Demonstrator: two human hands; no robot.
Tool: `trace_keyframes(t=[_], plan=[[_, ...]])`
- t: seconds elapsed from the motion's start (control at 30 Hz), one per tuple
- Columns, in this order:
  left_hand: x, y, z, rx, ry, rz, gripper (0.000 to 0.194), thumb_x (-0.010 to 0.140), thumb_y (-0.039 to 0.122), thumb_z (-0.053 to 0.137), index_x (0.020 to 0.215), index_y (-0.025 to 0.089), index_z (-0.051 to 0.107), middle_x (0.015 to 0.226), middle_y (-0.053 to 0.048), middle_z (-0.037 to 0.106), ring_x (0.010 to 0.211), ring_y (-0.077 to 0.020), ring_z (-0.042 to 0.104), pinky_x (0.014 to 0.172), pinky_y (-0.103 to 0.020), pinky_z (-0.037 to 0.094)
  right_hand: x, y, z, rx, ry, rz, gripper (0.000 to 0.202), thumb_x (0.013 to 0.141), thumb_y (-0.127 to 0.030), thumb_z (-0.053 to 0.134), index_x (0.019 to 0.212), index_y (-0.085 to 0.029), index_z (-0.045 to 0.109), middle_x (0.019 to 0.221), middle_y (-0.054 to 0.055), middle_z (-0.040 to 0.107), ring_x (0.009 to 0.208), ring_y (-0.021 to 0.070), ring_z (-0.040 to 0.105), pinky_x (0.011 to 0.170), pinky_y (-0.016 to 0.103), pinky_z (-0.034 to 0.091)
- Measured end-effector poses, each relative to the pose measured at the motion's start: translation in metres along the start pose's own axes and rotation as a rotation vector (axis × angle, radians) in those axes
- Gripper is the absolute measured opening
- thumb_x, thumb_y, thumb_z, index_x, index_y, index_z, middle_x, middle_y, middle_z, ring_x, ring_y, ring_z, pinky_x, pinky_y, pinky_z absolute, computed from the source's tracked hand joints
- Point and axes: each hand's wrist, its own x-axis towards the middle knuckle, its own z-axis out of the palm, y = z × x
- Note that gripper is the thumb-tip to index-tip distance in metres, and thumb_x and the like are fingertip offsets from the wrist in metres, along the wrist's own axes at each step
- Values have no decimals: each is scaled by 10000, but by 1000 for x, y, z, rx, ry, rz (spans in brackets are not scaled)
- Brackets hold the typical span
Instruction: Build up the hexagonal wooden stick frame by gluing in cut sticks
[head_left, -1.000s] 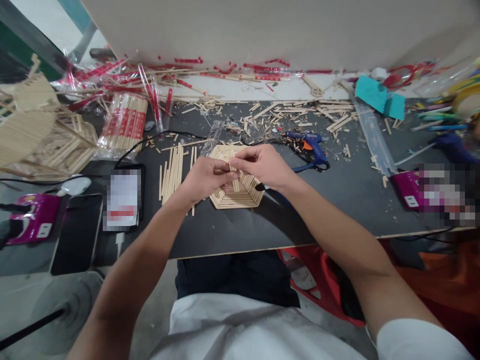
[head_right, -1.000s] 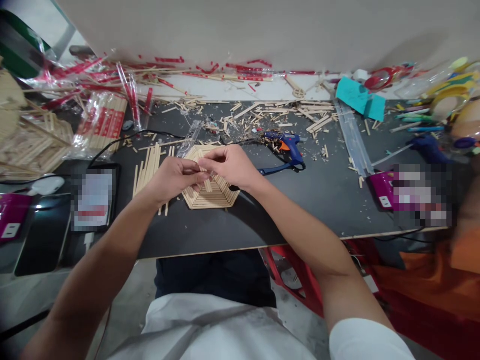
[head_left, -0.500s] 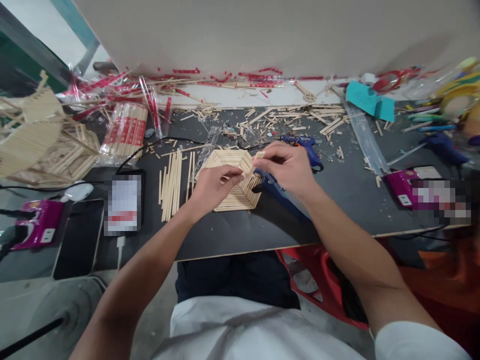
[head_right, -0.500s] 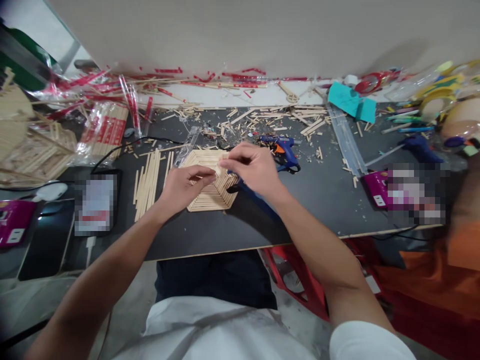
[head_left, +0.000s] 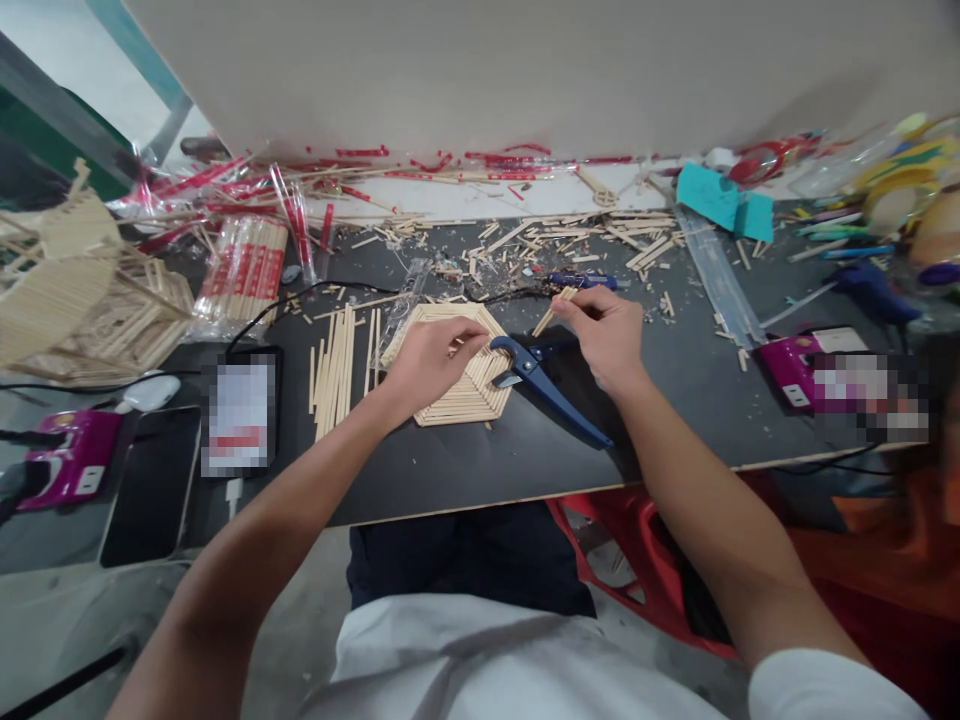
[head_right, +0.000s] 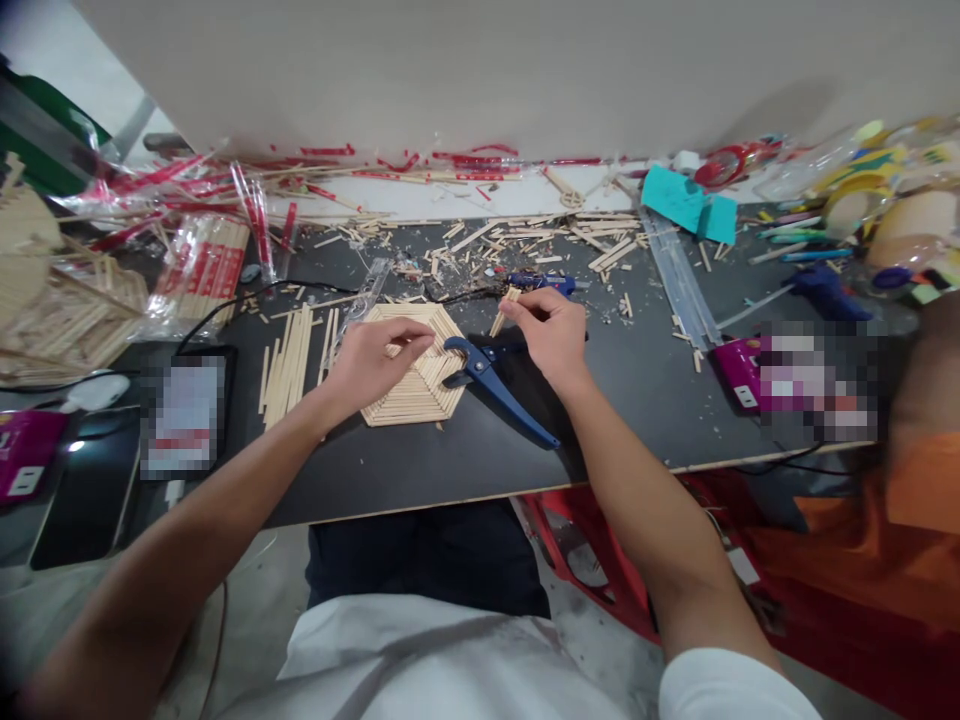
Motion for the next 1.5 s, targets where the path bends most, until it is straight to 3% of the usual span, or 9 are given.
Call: trace_keyframes(t=[0.2, 0.27, 0.37, 0.63, 0.93, 1.07, 1.2, 1.33, 1.5], plan=[[53, 8, 31, 11, -114, 1, 221, 897, 242, 721, 1088, 138, 762, 1119, -114, 789, 1002, -221, 727, 901, -323, 526, -2, -13, 0, -15, -16, -56, 223, 788, -411, 805, 696, -219, 739, 749, 32, 694, 691, 177, 608, 694, 343, 474], [69, 4, 44, -49, -202, 27, 172, 835, 171, 753, 1000, 125, 771, 999, -95, 795, 914, -201, 719, 821, -296, 509, -3, -15, 1, -23, -27, -59, 231, 799, -410, 791, 694, -214, 731, 747, 32, 690, 683, 175, 602, 686, 341, 471], [83, -4, 57, -70, -237, 68, 87, 826, 135, 689, 752, 118, 733, 736, -51, 729, 743, -168, 655, 676, -280, 435, -4, -15, 4, -23, -51, -54, 208, 796, -394, 784, 709, -211, 734, 752, 33, 694, 694, 177, 614, 696, 342, 485], [84, -17, 58, -117, -211, 111, 245, 792, 211, 697, 578, 143, 599, 546, 21, 526, 638, -132, 509, 602, -266, 335, -3, -13, 7, -30, -101, -52, 185, 798, -379, 781, 708, -225, 731, 761, 24, 716, 725, 184, 644, 751, 360, 510], [80, -15, 59, -41, -186, 172, 231, 811, 198, 659, 594, 148, 597, 550, 26, 505, 619, -125, 490, 630, -268, 340, 0, -12, 5, 20, -132, -95, 203, 774, -376, 789, 666, -221, 717, 705, 10, 687, 690, 168, 615, 713, 340, 486], [79, -11, 56, -86, -169, 139, 191, 803, 188, 655, 618, 144, 645, 578, 4, 580, 641, -139, 546, 637, -268, 377, 2, -16, 5, 56, -129, -49, 153, 742, -347, 797, 686, -216, 742, 730, 15, 707, 704, 166, 623, 698, 330, 481], [71, 4, 39, -234, -201, 106, 96, 807, 181, 668, 768, 134, 743, 711, -21, 709, 714, -149, 633, 671, -252, 441, 2, -37, 5, 135, -148, 24, 178, 725, -363, 819, 690, -205, 745, 709, 12, 701, 662, 151, 601, 664, 319, 481], [51, 23, 16, -302, -193, 17, 179, 884, 232, 654, 754, 127, 718, 724, -33, 717, 646, -111, 602, 615, -228, 431, 2, -69, 11, 292, -204, 137, 317, 668, -472, 872, 630, -204, 707, 592, -9, 627, 574, 129, 537, 586, 304, 477], [19, 33, -3, -442, -131, -89, 178, 919, 192, 593, 803, 123, 709, 775, -42, 749, 703, -114, 680, 660, -211, 501, -8, -100, 28, 443, -327, 282, 443, 600, -586, 904, 625, -202, 685, 561, -27, 587, 524, 108, 514, 523, 286, 475]])
